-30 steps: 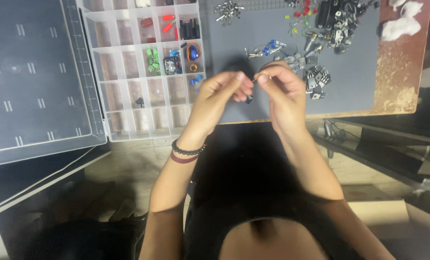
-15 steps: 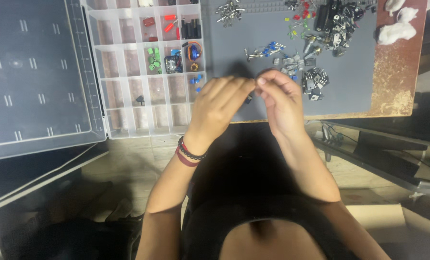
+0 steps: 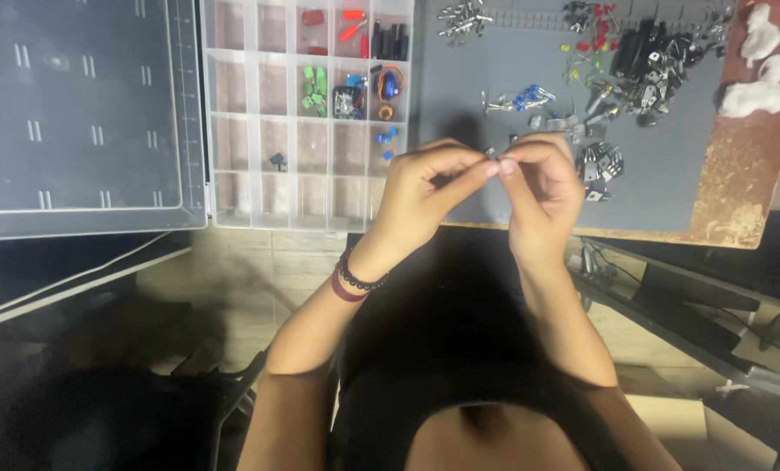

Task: The person sorts small plastic parts from a compartmentalized storage box onto a gray work mat. They pick up individual pieces, separate them by type and color, and place them into small piles on the mat. The person handles green, blue, and black parts throughout the task.

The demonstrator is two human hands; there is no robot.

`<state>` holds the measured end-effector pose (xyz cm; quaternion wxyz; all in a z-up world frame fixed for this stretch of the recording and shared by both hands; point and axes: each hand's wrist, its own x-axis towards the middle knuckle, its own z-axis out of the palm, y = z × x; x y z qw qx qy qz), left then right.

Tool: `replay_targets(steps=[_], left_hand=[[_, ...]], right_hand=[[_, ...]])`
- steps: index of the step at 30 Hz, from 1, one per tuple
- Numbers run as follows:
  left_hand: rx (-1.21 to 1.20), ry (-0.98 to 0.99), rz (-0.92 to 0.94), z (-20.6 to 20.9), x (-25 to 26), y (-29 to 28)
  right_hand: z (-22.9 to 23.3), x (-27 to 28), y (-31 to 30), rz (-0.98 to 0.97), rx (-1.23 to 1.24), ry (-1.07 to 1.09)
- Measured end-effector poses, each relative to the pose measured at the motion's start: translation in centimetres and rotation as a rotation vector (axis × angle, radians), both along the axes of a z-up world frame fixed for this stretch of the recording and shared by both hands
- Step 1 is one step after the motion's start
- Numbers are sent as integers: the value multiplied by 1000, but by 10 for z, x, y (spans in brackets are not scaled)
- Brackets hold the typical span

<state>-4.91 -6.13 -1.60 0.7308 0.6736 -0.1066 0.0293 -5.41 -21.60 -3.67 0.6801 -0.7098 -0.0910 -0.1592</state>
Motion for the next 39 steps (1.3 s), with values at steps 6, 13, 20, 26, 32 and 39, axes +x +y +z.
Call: replay_targets(steps=[6,13,20,26,32,39], left_hand=[[-215,411,-87,-26,-1,8],[-336,633,-239,-17,13,40],[254,91,22,-7,24,63],[637,-78,267,2,70,132],[1149,-236,390,-27,109,146],[1249,-348,392,-31,114,152]], right_hand=[[13,1,10,8,-147,-74],[11,10,21,17,-307,-186],[6,20,34,11,-215,-11],[-1,30,-4,299,497,308],[10,32,-24,259,406,361],[0,29,-65,-19,416,419]])
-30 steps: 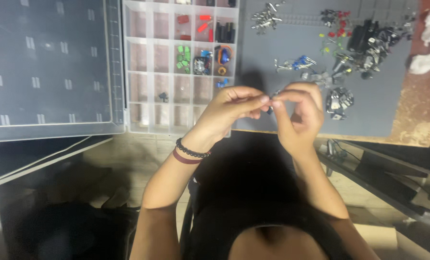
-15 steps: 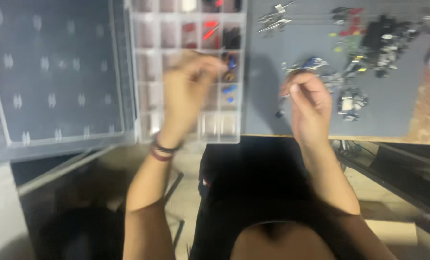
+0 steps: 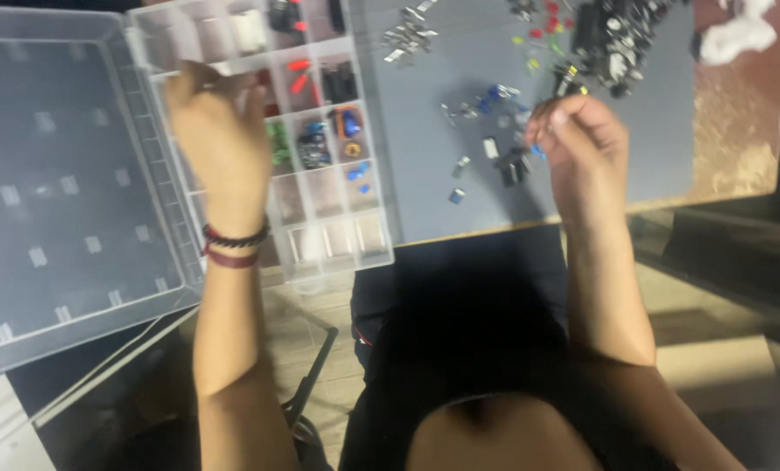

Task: The person sorts small plastic parts from a compartmentalized storage box onto a gray work mat. They pick up individual pieces, separate them by type and color, and place them into small piles on the mat. The person handles green, blue, and black parts throughout the task.

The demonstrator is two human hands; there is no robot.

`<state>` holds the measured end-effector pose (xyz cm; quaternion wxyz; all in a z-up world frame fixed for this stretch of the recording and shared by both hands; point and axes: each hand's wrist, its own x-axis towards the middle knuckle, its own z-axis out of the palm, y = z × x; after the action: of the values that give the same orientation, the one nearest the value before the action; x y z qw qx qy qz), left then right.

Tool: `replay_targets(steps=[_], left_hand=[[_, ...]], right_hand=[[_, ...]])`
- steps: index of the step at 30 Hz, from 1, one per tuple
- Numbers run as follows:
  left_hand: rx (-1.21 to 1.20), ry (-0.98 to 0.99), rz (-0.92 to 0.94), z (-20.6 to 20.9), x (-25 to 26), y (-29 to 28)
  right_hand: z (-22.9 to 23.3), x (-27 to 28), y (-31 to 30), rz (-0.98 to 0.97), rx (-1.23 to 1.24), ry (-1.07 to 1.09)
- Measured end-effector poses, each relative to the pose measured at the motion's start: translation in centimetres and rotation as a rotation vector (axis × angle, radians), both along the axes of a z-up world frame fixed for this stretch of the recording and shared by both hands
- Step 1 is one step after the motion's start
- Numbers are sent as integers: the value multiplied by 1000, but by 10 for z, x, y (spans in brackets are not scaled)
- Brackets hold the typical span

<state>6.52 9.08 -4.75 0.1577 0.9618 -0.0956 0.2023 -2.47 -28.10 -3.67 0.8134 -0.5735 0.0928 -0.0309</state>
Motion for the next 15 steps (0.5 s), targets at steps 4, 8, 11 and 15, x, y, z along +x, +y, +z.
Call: replay_targets(steps=[4,8,11,15], left_hand=[[-15,-81,-15,25,-8,-26],[-168,-2,-159,36,-20,-70],[-249,73,-251,38,-31,-105],[-335,209,-205,27,-62,-157]], right_hand=[[-7,-5,-28,-67,-115,55],[-5,-17,-45,-55,-620,-39],[-12,-26,-53,36,-1060,-248],[-27,-37,-58,42,-1341,-336]])
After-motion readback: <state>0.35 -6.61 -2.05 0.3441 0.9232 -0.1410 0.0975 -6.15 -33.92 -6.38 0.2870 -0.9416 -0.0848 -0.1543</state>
